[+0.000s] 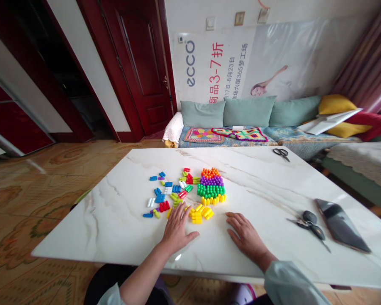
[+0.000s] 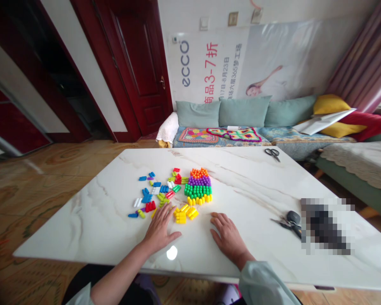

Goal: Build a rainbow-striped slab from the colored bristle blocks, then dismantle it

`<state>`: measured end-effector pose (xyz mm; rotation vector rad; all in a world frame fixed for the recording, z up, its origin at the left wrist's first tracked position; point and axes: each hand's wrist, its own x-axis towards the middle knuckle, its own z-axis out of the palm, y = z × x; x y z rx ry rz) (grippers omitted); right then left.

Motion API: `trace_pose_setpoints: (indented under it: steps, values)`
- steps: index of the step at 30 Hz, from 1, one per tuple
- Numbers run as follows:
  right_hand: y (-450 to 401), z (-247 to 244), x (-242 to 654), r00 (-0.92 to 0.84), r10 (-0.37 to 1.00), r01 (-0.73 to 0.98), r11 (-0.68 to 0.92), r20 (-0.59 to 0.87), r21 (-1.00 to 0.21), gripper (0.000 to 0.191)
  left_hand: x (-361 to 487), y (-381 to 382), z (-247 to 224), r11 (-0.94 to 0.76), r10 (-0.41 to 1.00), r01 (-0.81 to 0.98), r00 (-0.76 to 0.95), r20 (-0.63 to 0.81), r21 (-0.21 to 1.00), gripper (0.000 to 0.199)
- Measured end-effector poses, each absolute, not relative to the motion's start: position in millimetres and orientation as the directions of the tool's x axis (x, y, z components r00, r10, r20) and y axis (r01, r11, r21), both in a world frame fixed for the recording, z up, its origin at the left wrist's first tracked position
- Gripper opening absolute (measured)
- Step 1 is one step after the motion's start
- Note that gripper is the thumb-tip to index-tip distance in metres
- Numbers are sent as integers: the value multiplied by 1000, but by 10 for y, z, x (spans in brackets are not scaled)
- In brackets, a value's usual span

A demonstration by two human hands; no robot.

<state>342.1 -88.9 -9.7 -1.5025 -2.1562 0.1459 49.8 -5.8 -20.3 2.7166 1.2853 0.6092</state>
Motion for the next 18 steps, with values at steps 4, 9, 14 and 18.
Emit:
trace_pose_setpoints:
  steps: [4, 9, 14, 18]
  values:
    - [-904, -74, 3430, -250, 907, 842, 376, 339, -386, 21, 485, -117, -256, -631, 767, 743, 556, 319, 223, 96]
    - [-832, -129, 3346, -69, 931, 828, 253, 357, -500, 22, 535, -112, -254, -612, 779, 754, 523, 346, 240, 93]
    - [-634, -177, 2866, 243, 922, 765, 9, 302, -644, 34, 541, -122, -230, -596, 791, 759, 500, 353, 263, 91]
    - [-489, -174, 2534, 223, 902, 791, 55, 370, -609, 35, 538, -121, -230, -596, 792, 756, 494, 359, 271, 92]
